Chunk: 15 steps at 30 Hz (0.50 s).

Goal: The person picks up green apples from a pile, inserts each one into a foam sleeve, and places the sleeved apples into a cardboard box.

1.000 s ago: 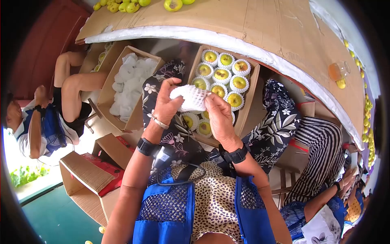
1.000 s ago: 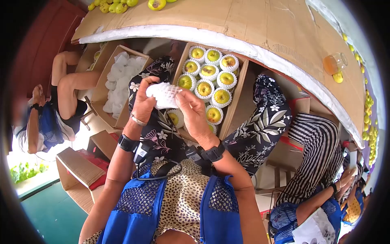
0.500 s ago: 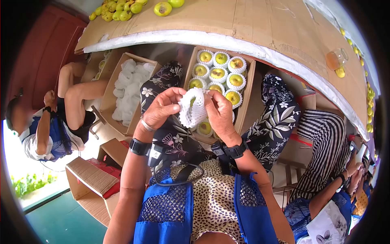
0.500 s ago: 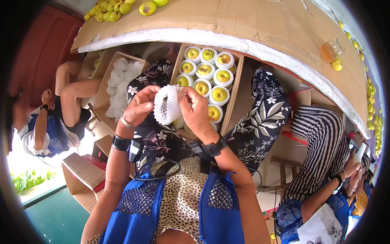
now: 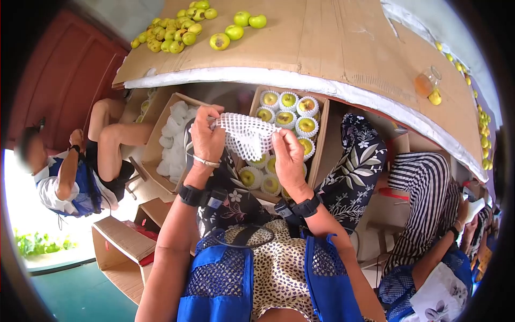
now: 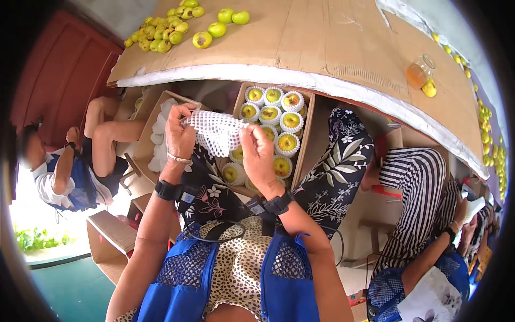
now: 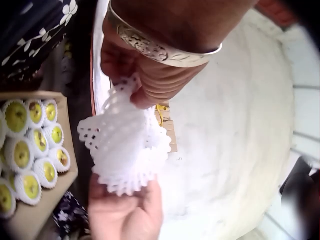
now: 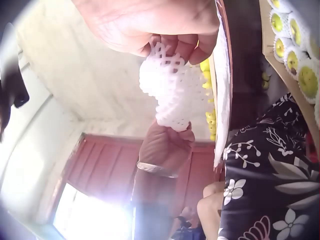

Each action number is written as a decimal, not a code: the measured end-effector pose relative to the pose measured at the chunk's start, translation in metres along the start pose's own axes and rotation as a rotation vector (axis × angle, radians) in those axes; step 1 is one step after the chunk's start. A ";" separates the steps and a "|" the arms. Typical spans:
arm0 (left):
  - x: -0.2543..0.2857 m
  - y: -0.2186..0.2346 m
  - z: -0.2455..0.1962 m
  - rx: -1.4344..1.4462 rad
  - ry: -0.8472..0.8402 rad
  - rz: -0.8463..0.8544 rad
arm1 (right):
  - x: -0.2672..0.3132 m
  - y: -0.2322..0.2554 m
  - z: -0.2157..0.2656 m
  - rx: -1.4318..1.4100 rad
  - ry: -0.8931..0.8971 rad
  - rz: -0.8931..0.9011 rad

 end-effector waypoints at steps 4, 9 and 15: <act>0.017 -0.023 0.011 0.612 0.171 0.144 | -0.005 0.020 -0.019 -0.320 -0.075 -0.104; 0.033 -0.019 0.026 0.471 0.353 0.118 | -0.022 0.029 0.029 0.503 0.357 -0.117; 0.061 -0.051 -0.007 0.635 0.476 0.472 | -0.027 -0.006 0.027 0.749 0.391 0.048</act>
Point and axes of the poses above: each hand's wrist, its own x-axis away from the middle knuckle, its own y-axis out of the back of the hand, z = x × y, the point moved 6 cm from there along -x, towards the middle knuckle, and after that the axes turned 13 degrees about -x, right-handed, at the moved point
